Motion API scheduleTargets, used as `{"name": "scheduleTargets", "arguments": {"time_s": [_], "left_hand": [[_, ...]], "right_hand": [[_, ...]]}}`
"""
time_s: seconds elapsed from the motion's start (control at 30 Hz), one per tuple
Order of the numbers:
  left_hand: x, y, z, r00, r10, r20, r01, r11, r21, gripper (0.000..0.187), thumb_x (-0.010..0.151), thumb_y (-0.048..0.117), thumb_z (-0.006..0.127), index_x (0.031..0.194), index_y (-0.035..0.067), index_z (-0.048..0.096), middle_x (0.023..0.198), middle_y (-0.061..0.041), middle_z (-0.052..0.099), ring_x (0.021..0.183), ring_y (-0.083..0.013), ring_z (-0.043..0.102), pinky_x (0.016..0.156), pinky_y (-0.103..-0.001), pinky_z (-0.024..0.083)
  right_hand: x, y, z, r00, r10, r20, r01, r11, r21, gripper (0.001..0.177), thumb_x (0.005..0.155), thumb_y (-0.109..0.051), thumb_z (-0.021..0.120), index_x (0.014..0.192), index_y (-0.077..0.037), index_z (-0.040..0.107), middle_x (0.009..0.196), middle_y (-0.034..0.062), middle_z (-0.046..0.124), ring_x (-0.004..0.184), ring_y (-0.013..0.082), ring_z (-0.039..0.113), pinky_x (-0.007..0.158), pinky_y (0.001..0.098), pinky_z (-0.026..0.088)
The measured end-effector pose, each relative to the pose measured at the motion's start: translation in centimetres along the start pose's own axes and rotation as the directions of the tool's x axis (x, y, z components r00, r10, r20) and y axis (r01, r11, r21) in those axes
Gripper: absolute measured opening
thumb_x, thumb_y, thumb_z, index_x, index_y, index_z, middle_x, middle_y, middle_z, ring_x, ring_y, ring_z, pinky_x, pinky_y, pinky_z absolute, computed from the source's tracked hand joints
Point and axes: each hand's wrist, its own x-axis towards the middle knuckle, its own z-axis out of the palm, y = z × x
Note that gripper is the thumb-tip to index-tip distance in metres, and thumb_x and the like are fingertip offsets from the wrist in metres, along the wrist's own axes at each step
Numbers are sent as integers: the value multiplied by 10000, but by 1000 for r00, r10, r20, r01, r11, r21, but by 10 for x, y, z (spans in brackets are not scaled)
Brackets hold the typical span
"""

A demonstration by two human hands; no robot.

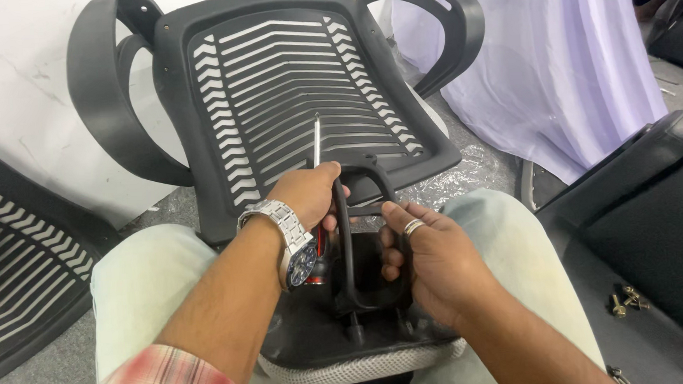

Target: The person uses a screwdriver to tighten screws on the underside of an office chair seat. They repeatedly insert and turn the screwdriver to secure the fasteners while seated on the floor.

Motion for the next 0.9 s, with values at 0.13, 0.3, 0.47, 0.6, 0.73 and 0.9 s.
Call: {"name": "scheduleTargets", "arguments": {"time_s": [0.13,0.3,0.47,0.6,0.73,0.9], "left_hand": [[2,-4,2,998,-55,19,55,998,19,434,965,408,562,893,5,706,609,-96,622,417,-132,423,408,-319,393],[-7,-32,-13,995,42,-95,-38,998,46,569,906,517,640,913,-38,765,631,-90,595,419,-138,470,412,-309,434],[-15,-42,-19,991,13,-130,-11,1000,13,581,861,562,628,880,-5,754,613,-54,681,420,-148,479,428,-306,416],[-26,-34,-14,945,125,-303,-54,971,232,568,866,543,657,742,-12,650,589,-87,590,440,-179,558,456,-324,482],[-36,-17,-7,932,155,-329,-42,944,327,501,827,520,684,703,38,622,589,-66,611,485,-180,592,508,-332,508],[-44,-2,-5,930,120,-346,39,907,420,536,837,530,686,773,-2,685,676,-122,679,609,-242,674,631,-403,541]], "right_hand": [[-9,1,-4,1000,-10,5,10,1000,10,148,982,-194,582,1027,-54,598,762,26,551,637,138,510,593,308,477],[-14,17,-1,993,3,117,5,998,-67,166,973,-180,623,1006,-19,605,806,25,596,724,132,598,702,317,561],[-15,17,1,997,-25,71,38,982,-187,263,925,-162,660,1142,-14,642,871,32,653,755,131,623,718,288,559],[-20,12,-5,999,-37,-15,33,969,-244,361,900,-181,653,1227,-32,628,919,24,674,790,112,641,716,275,564],[-24,8,-18,996,-73,-47,54,949,-312,373,906,-160,672,1243,-2,646,923,46,679,782,125,617,722,273,545],[-30,6,-40,988,-138,-70,105,932,-347,350,909,-156,656,1225,-7,656,905,56,677,791,129,635,741,272,553]]}}
